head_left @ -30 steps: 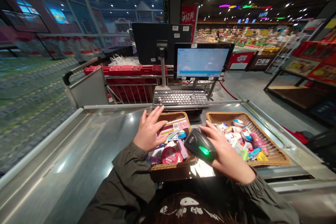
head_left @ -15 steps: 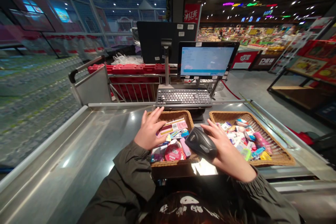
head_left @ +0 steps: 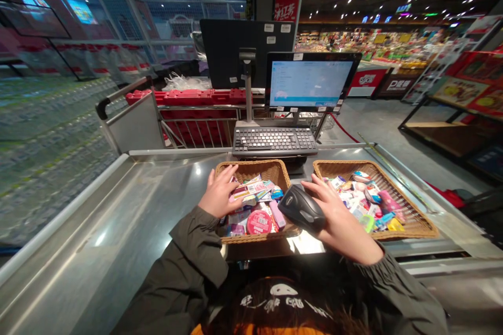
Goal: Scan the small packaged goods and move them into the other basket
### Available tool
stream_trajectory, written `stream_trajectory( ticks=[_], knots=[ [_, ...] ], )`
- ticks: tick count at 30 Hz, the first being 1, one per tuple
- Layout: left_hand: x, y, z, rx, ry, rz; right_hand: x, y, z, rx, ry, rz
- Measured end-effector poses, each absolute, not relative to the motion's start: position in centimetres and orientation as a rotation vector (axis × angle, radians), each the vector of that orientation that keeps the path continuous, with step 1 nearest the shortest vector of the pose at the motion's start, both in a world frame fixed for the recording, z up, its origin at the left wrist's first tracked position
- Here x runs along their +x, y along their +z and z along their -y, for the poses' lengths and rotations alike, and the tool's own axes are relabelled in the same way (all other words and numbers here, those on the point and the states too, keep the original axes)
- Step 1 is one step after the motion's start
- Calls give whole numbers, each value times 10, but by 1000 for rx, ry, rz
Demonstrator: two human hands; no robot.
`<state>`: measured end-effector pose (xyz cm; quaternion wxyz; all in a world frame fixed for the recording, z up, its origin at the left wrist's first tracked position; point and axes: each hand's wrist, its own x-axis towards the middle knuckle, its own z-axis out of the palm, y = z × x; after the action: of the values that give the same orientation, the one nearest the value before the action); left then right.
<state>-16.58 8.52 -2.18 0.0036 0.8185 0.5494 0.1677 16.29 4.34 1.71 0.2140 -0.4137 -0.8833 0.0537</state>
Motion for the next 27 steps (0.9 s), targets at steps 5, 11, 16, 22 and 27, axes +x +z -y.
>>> stream_trajectory(
  ticks=[5,11,16,22,27],
  knots=[
    [-170,-33,-86,2528,421,-1757,163,11,-47,-1125,168,2462],
    [-178,-47,-84,2506,196,-1748,160,8,-50,-1110,199,2460],
    [-184,-58,-83,2479,56,-1739,160,8,-51,-1101,208,2463],
    [-188,-72,-81,2515,21,-1758,160,7,-52,-1098,200,2476],
    [-184,-76,-77,2511,25,-1752,161,8,-54,-1092,203,2484]
  ],
)
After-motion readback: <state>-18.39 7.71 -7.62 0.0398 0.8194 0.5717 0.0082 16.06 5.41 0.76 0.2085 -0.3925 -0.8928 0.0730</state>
